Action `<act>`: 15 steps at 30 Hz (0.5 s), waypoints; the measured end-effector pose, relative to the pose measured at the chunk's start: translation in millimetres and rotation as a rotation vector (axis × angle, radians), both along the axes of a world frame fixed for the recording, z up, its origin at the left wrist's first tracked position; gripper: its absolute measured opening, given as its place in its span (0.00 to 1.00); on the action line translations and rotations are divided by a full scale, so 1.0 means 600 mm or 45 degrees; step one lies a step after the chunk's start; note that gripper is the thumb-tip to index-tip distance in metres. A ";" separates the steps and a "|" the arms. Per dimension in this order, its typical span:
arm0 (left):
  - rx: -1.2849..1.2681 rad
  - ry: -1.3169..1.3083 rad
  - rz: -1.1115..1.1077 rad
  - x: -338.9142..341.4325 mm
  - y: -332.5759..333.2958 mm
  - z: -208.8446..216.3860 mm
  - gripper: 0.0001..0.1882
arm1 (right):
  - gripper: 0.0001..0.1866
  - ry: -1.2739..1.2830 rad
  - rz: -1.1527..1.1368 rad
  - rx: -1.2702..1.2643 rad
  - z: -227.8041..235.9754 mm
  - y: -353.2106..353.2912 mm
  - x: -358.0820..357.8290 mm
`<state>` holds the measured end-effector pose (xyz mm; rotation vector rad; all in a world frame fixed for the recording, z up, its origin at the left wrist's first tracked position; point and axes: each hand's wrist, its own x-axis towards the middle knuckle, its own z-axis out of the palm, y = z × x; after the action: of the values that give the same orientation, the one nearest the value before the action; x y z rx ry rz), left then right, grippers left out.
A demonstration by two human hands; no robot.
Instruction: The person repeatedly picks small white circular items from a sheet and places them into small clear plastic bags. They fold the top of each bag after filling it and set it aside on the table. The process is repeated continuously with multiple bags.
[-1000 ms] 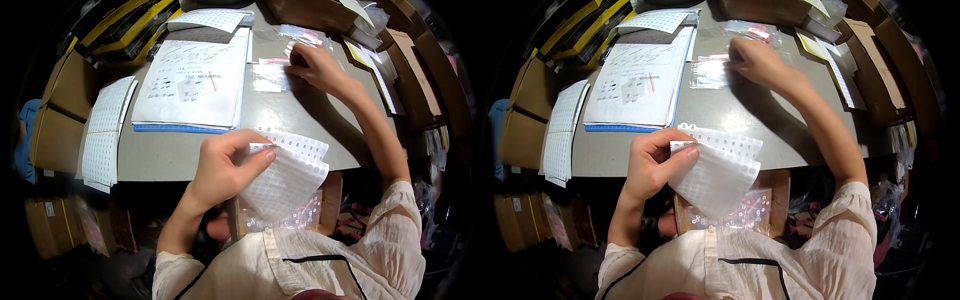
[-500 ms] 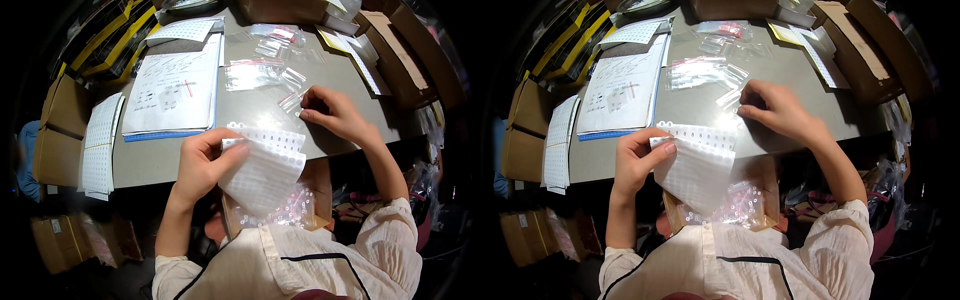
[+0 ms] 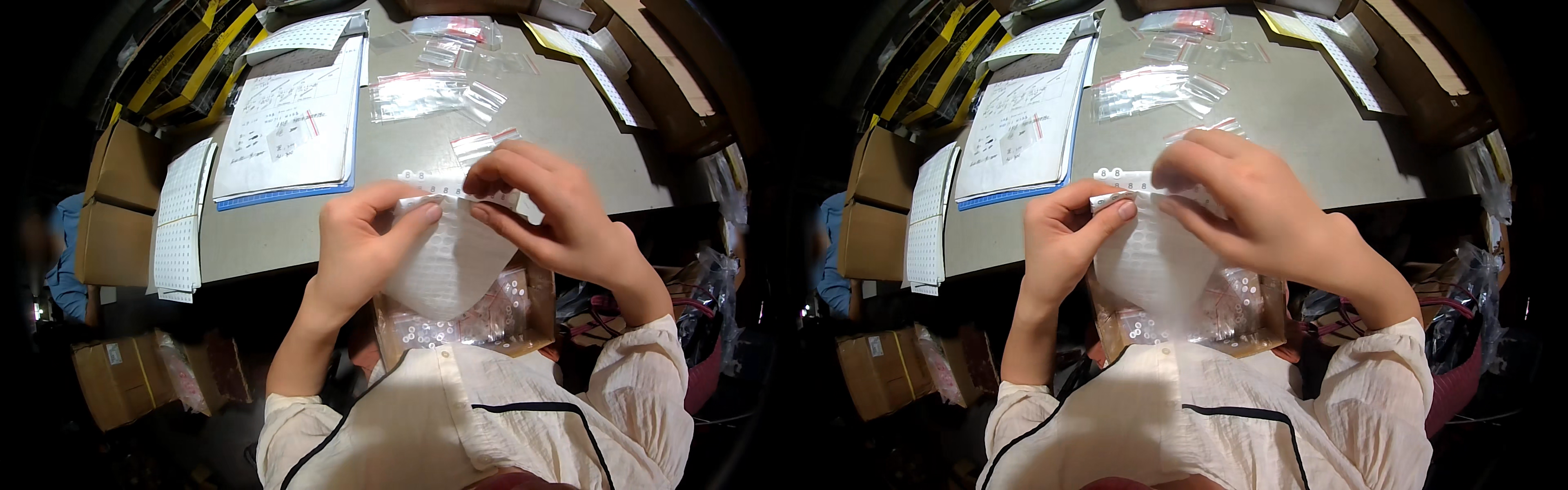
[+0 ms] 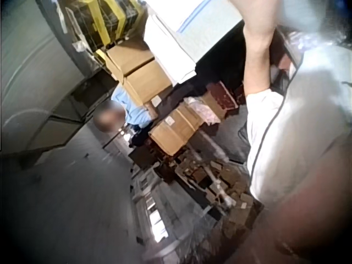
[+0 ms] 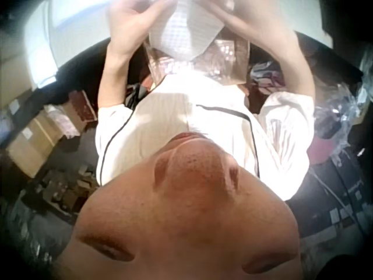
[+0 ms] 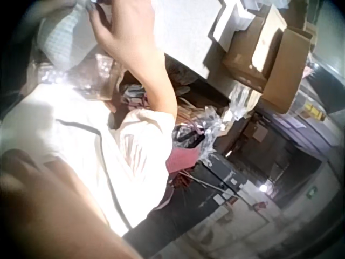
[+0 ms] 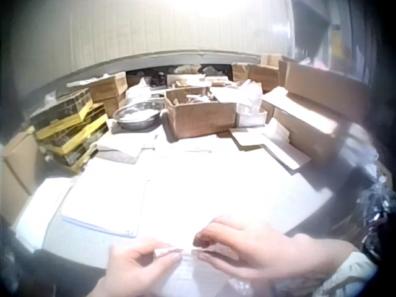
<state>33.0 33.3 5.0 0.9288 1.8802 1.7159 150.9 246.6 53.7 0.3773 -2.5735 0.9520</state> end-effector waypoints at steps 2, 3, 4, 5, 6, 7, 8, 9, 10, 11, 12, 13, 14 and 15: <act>-0.014 0.051 -0.034 0.009 0.009 0.009 0.07 | 0.12 0.082 -0.009 0.003 -0.002 -0.016 -0.007; -0.043 0.061 -0.041 0.012 0.012 0.015 0.08 | 0.12 0.125 0.000 0.041 -0.004 -0.021 -0.011; -0.068 0.072 -0.049 0.015 0.015 0.022 0.09 | 0.12 0.169 0.008 0.084 -0.006 -0.024 -0.016; -0.094 0.083 -0.056 0.016 0.018 0.029 0.10 | 0.11 0.213 0.017 0.126 -0.009 -0.025 -0.019; -0.102 0.028 -0.095 0.015 0.019 0.032 0.11 | 0.13 0.249 -0.008 0.171 -0.010 -0.025 -0.018; -0.113 -0.030 -0.126 0.015 0.019 0.034 0.12 | 0.13 0.267 -0.023 0.216 -0.012 -0.027 -0.018; -0.106 -0.103 -0.169 0.013 0.016 0.031 0.12 | 0.13 0.285 -0.038 0.261 -0.013 -0.028 -0.017; -0.098 -0.175 -0.213 0.010 0.014 0.030 0.12 | 0.13 0.303 -0.053 0.306 -0.015 -0.029 -0.017; -0.084 -0.268 -0.243 0.008 0.012 0.030 0.12 | 0.13 0.362 -0.057 0.377 -0.018 -0.029 -0.015; -0.070 -0.361 -0.273 0.005 0.009 0.032 0.13 | 0.12 0.421 -0.060 0.447 -0.024 -0.029 -0.015; -0.056 -0.454 -0.304 0.001 0.006 0.033 0.13 | 0.12 0.479 -0.064 0.517 -0.029 -0.029 -0.014; -0.046 -0.528 -0.330 -0.004 0.004 0.031 0.13 | 0.12 0.540 -0.007 0.590 -0.031 -0.027 -0.011; -0.038 -0.602 -0.357 -0.009 0.003 0.031 0.14 | 0.11 0.600 0.050 0.663 -0.032 -0.026 -0.008; -0.030 -0.676 -0.385 -0.013 0.003 0.030 0.14 | 0.12 0.643 0.130 0.705 -0.033 -0.020 -0.006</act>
<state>25.5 35.0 23.1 0.6255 1.3375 1.5573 147.0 234.8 34.2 0.7880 -2.3057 0.1128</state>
